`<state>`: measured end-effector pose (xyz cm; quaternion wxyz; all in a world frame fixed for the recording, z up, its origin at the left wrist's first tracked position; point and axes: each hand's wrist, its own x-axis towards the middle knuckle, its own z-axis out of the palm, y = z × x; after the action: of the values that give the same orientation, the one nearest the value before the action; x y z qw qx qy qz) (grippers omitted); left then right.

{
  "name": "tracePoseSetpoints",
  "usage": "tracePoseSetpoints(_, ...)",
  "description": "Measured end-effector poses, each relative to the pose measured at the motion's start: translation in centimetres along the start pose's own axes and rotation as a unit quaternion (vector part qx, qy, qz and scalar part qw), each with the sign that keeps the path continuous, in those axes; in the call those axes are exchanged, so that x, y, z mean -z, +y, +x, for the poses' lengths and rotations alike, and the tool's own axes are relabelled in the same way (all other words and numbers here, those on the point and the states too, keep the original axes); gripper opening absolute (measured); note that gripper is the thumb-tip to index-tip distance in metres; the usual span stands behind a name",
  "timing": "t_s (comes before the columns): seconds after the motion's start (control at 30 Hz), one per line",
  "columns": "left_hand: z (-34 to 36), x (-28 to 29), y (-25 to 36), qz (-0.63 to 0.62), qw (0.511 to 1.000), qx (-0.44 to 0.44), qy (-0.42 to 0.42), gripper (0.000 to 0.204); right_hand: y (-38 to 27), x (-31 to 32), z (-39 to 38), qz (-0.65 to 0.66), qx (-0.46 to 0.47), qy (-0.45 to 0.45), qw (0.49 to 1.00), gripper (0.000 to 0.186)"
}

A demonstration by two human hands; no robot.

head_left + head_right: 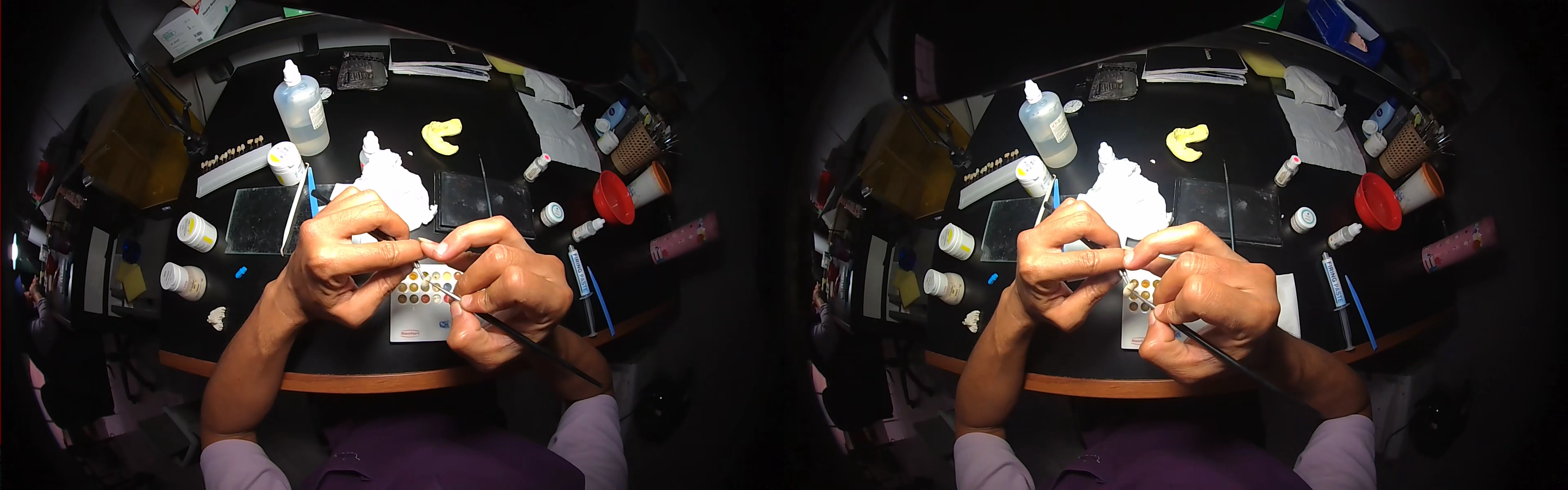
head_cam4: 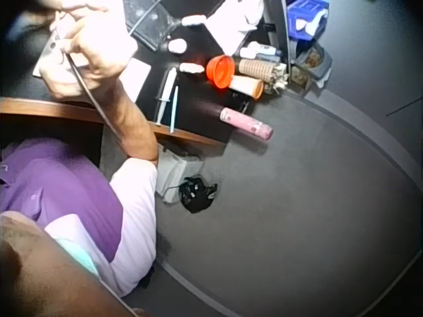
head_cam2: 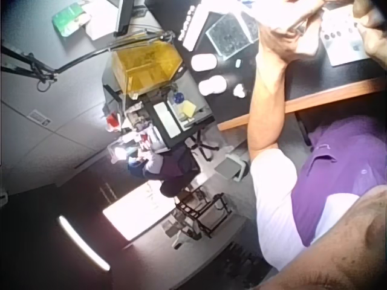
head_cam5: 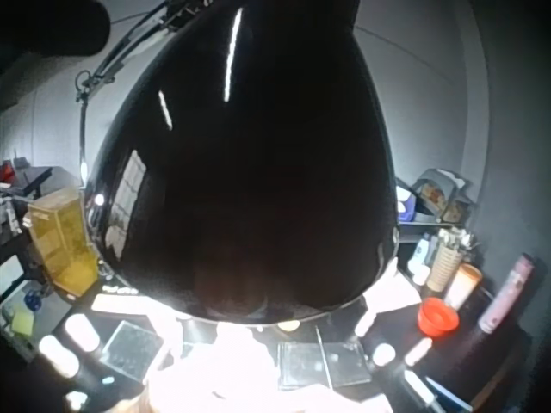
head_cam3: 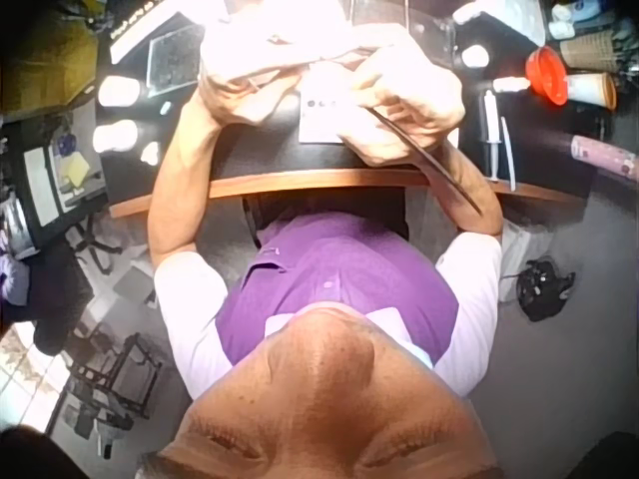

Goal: The person applies pigment to a dental crown using a fine brush and a palette, mounts the crown onto a firing peg with tweezers, and brushes additional stain onto the tooth.

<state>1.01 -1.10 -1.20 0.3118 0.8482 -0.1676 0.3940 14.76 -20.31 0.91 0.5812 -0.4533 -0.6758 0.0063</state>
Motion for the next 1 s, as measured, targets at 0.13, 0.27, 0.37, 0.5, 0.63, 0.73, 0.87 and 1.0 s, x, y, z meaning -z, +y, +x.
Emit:
tracePoseSetpoints(0.13, 0.02, 0.02, -0.03, -0.003, 1.000, -0.003, 0.000, 0.033, 0.10, 0.03, -0.09, 0.004, -0.002, 0.002, 1.000, 0.027)
tracePoseSetpoints(0.27, -0.16, 0.08, -0.18, -0.006, 1.000, -0.006, -0.006, 0.043, 0.07, 0.03, -0.19, -0.002, -0.006, 0.001, 1.000, 0.027)
tracePoseSetpoints(0.37, -0.17, 0.08, -0.15, -0.004, 1.000, -0.006, -0.007, 0.042, 0.12, 0.10, -0.22, -0.006, -0.004, 0.000, 1.000, 0.027)
tracePoseSetpoints(0.5, -0.19, -0.08, -0.06, -0.008, 1.000, 0.000, -0.004, 0.041, 0.18, 0.11, -0.24, -0.008, -0.001, 0.003, 1.000, 0.027)
tracePoseSetpoints(0.63, -0.14, 0.10, 0.14, -0.007, 1.000, 0.009, -0.009, 0.040, 0.07, 0.16, -0.28, -0.003, -0.003, 0.005, 1.000, 0.027)
tracePoseSetpoints(0.73, -0.13, -0.03, 0.08, -0.015, 1.000, 0.005, 0.000, 0.039, 0.14, 0.12, -0.35, -0.002, 0.008, 0.006, 1.000, 0.028)
tracePoseSetpoints(0.87, -0.14, -0.09, -0.04, -0.018, 1.000, 0.002, 0.001, 0.039, 0.08, 0.15, -0.29, -0.003, 0.004, 0.005, 1.000, 0.027)
tracePoseSetpoints(1.0, -0.15, -0.06, 0.04, -0.023, 1.000, 0.005, 0.004, 0.039, -0.06, 0.09, -0.16, -0.003, 0.005, 0.003, 1.000, 0.027)
